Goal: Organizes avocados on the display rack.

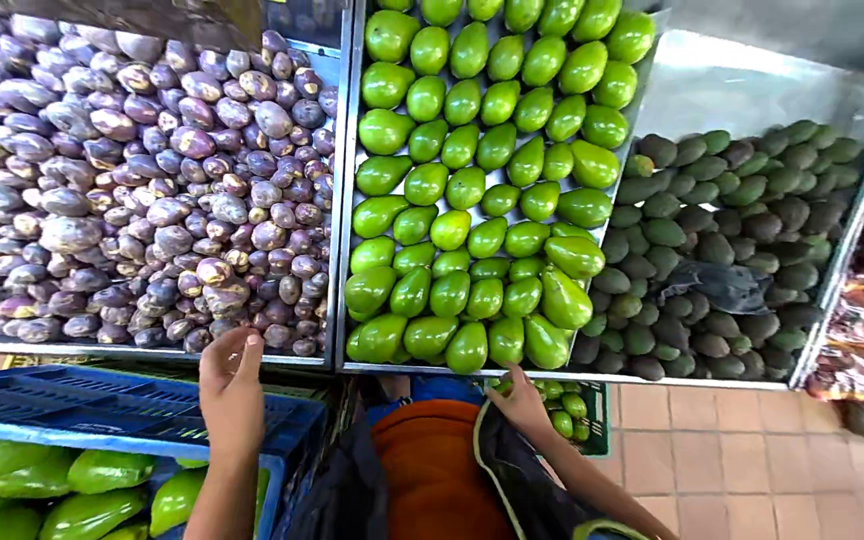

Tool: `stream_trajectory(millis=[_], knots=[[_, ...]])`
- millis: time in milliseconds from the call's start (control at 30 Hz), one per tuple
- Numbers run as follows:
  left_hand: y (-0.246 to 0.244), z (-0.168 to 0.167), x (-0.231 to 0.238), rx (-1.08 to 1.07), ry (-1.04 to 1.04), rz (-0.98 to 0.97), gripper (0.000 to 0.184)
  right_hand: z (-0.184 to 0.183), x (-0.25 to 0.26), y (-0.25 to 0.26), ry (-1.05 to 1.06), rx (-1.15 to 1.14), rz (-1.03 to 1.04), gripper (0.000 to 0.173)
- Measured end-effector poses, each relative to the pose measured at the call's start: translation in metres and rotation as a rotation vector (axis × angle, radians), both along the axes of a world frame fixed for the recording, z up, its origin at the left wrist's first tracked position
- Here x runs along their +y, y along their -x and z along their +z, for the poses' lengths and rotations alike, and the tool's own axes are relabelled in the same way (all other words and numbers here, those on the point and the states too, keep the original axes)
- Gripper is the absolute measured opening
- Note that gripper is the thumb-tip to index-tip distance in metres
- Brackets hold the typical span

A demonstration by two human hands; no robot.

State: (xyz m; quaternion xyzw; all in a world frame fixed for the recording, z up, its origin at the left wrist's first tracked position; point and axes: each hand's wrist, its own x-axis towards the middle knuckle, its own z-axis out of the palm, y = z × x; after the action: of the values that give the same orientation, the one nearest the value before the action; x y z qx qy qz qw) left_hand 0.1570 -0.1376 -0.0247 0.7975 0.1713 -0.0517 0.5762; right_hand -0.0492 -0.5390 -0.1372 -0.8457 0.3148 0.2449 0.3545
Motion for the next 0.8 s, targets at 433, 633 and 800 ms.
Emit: stream_trajectory(millis=[433,633,800], knots=[[0.062,-0.139,-0.182,-0.195,-0.962,-1.219,0.094,-0.059,0.085,-0.039,0.010,-0.099,-0.448,0.128],[0.039,-0.165,-0.182,-0.304,-1.091,-1.277,0.093,-0.077,0.086,-0.040,0.027,-0.208,-0.572,0.123],[0.032,-0.188,-0.172,-0.558,-1.116,-1.192,0.096,-0.089,0.087,-0.037,-0.071,-0.294,-0.638,0.115]])
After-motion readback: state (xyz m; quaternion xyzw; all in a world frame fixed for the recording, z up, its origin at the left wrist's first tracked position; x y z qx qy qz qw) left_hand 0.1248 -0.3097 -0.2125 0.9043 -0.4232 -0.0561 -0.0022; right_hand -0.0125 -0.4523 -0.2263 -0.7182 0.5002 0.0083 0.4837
